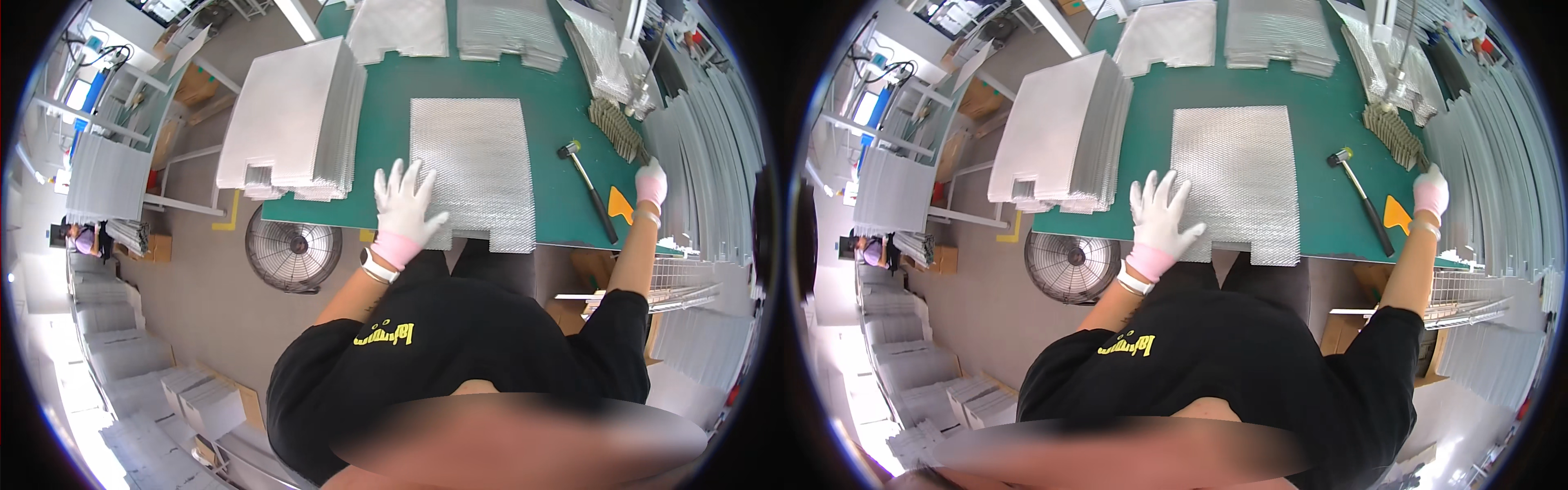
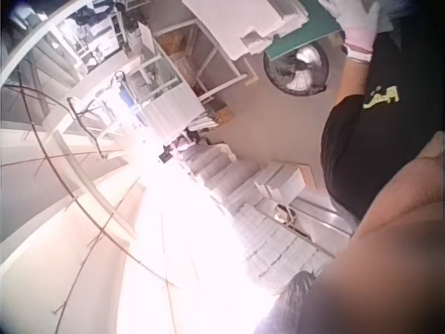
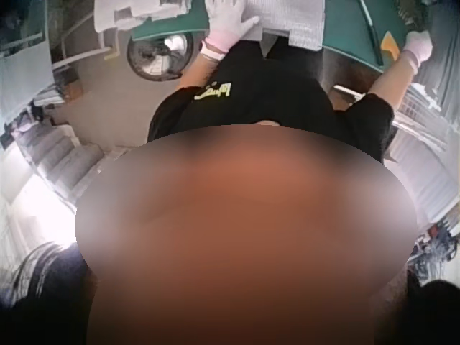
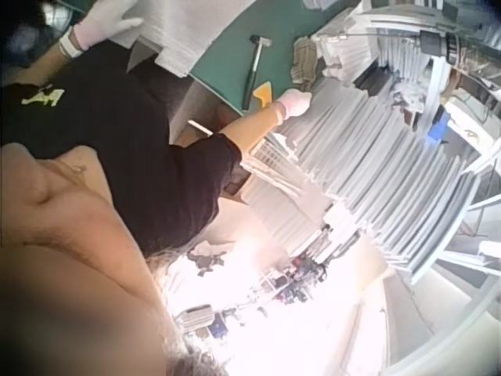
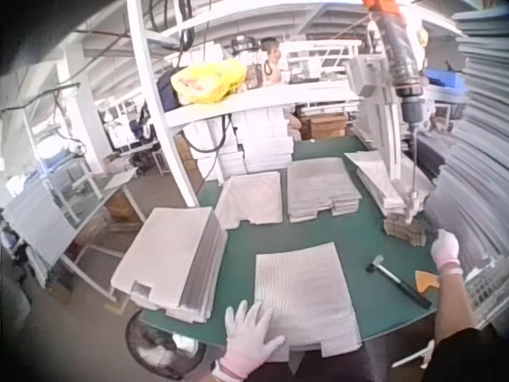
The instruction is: Assembling metal mesh filters by fitting frames and using tools.
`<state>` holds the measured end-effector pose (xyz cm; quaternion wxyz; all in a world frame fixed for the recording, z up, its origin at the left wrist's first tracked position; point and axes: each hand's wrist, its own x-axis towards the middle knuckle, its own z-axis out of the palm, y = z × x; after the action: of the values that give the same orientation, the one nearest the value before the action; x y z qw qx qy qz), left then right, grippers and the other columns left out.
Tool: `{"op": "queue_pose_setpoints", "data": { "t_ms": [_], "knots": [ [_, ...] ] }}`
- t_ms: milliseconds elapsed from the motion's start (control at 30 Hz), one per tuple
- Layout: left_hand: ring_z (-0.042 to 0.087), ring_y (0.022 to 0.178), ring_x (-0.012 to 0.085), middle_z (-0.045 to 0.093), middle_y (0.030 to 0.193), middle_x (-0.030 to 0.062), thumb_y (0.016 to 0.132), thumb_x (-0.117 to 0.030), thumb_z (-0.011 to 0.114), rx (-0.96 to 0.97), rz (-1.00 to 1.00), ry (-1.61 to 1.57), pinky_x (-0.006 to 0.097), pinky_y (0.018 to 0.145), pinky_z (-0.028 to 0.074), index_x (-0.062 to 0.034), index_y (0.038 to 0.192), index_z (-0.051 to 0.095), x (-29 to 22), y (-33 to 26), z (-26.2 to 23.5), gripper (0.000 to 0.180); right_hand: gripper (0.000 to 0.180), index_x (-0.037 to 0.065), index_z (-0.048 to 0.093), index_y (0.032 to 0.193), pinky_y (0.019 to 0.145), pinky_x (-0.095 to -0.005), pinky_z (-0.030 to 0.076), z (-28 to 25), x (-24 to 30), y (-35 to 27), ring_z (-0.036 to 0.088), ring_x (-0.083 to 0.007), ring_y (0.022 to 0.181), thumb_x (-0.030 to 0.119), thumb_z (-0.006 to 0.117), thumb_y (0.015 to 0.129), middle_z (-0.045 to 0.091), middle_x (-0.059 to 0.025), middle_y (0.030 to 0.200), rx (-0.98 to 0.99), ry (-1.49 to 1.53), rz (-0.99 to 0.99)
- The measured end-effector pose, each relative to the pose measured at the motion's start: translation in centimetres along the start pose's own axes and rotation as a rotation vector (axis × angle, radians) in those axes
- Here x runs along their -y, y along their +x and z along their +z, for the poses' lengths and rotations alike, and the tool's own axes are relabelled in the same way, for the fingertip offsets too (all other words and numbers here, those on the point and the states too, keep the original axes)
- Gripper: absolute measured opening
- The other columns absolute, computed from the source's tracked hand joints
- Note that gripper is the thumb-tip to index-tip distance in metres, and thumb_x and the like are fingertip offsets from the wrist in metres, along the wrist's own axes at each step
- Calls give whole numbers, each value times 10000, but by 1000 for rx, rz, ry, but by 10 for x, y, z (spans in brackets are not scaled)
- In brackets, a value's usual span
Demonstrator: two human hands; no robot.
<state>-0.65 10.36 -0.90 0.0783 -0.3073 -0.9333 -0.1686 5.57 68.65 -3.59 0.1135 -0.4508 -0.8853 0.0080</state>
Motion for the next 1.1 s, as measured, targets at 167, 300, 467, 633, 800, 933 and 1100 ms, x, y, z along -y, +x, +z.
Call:
{"op": "queue_pose_setpoints", "data": {
  "t_ms": [167, 300, 467, 633, 800, 933, 1100],
  "knots": [
    [583, 1197, 300, 583, 1304, 160, 942, -416, 653, 351, -118, -1152, 434, 1033, 459, -19, 1409, 484, -20, -46, -8, 635, 339, 101, 642, 1281, 869, -399, 557, -75, 85, -142, 687, -347, 1056, 107, 528, 962, 691, -197, 1179, -247, 392, -356],
    [638, 994, 180, 632, 1204, 154, 1011, -469, 553, 616, -289, -1959, 318, 898, 537, -6, 1422, 437, -36, -72, 18, 630, 289, 97, 681, 1012, 892, -410, 553, -76, 140, -289, 679, -314, 1007, -36, 637, 760, 693, -121, 1113, -162, 727, -1227],
    [574, 793, 62, 613, 976, 3, 1027, -348, 568, 554, -440, -1708, 250, 742, 503, -63, 1182, 525, -30, -110, 45, 328, 572, 37, 570, 1222, 853, -423, 543, -44, 151, -379, 638, -390, 1034, -36, 709, 672, 584, -243, 1237, 205, 1068, -1268],
    [556, 773, 44, 591, 931, -9, 1012, -255, 605, 428, -521, -1698, 233, 686, 491, -68, 1097, 531, -32, -143, 71, 218, 635, -13, 369, 1461, 772, -268, 527, -15, 134, -427, 611, -123, 899, 9, 621, 879, 593, -127, 1218, 1282, 1483, -196],
    [562, 774, 62, 582, 892, 1, 1007, -257, 618, 164, -700, -1675, 250, 701, 496, -39, 1099, 525, -37, -121, 87, 254, 239, 24, 576, 1150, 639, -233, 479, 30, 137, -417, 561, -73, 703, 196, 628, 994, 625, -21, 910, 1257, 1610, 76],
    [690, 978, 217, 687, 1048, 124, 980, -266, 656, 105, -938, -1910, 332, 836, 564, 38, 1119, 610, -30, -92, 88, 338, 214, 41, 568, 1168, 619, -236, 457, 36, 144, -406, 527, -53, 681, 188, 598, 1015, 605, 2, 915, 1306, 1901, 299],
    [704, 856, 194, 715, 971, 111, 979, -226, 657, -15, -866, -1887, 316, 796, 569, 59, 1042, 670, -37, -91, 95, 292, 213, 54, 563, 1186, 603, -242, 435, 34, 158, -407, 500, -55, 656, 187, 583, 1022, 620, -4, 934, 1192, 1907, 296]
  ]
}}
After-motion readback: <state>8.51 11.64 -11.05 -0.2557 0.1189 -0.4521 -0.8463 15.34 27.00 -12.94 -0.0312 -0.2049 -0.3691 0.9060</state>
